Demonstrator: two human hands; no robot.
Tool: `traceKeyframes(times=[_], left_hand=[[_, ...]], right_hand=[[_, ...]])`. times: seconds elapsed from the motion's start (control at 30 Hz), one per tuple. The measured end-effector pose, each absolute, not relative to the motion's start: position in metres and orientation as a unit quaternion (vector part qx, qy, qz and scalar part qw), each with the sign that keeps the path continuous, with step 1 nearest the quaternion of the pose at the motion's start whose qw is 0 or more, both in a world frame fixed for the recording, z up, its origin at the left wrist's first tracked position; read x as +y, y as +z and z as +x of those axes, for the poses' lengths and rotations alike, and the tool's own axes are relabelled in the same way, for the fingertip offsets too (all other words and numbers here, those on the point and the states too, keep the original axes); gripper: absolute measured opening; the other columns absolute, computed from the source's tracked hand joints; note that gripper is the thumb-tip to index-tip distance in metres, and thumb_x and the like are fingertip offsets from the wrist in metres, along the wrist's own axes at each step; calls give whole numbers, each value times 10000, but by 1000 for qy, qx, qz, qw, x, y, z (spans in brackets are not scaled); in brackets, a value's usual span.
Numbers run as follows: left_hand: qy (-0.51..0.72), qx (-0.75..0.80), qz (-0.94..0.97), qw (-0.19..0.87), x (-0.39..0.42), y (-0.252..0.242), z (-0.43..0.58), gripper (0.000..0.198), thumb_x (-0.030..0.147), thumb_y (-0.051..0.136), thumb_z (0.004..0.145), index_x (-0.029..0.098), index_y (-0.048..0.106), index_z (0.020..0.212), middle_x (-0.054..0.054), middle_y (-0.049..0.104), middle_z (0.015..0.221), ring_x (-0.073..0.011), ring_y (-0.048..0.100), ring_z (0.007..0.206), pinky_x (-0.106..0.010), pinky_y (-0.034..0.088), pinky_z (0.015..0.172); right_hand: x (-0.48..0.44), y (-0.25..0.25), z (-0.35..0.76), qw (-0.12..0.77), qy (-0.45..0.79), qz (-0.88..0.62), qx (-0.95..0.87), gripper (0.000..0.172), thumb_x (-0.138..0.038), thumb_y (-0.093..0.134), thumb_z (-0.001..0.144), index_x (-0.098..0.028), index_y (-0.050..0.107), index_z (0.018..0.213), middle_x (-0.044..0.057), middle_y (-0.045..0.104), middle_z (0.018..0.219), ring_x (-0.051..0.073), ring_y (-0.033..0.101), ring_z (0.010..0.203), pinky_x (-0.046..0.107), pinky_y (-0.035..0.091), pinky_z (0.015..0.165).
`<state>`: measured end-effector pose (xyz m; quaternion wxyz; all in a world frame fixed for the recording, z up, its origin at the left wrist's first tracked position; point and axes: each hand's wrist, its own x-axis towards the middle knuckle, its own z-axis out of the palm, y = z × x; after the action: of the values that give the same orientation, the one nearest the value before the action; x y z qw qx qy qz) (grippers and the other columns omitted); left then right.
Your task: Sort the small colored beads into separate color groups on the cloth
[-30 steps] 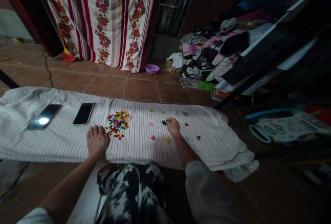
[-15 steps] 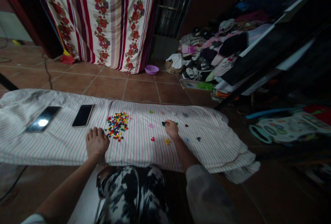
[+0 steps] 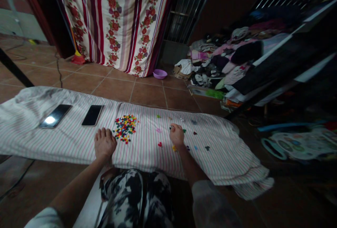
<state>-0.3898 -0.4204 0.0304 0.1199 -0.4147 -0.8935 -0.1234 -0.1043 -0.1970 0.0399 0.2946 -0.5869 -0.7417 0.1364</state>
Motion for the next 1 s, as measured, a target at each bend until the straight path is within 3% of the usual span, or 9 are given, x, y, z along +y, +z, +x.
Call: traceKeyframes(times=[0.47,0.77,1.0], left_hand=[[-137,-891,-415,126,-421,30,-390,438,253,369,882,50,598,1194,-235,559,1350,-376,451,1332,-490,342,1091],[-158,-887,-417,119,-420,26,-391,461,244,373,867,36,569,1228,-250,541,1366,-379,417,1361,-512,325,1101],[-176,-884,-418,111,-420,23,-391,484,237,374,874,26,546,1274,-269,518,1386,-387,384,1387,-544,307,1108]], right_hand=[[-303,13,-230,287,248,-367,-849,374,-70,457,828,-215,713,1058,70,688,1001,187,640,966,294,508,904],[-320,20,-266,252,234,-394,-852,396,-110,506,839,-259,702,1149,63,645,1011,192,623,951,277,502,862],[-314,8,-267,258,218,-417,-844,364,-98,502,831,-240,729,1077,65,629,963,182,619,899,265,508,852]])
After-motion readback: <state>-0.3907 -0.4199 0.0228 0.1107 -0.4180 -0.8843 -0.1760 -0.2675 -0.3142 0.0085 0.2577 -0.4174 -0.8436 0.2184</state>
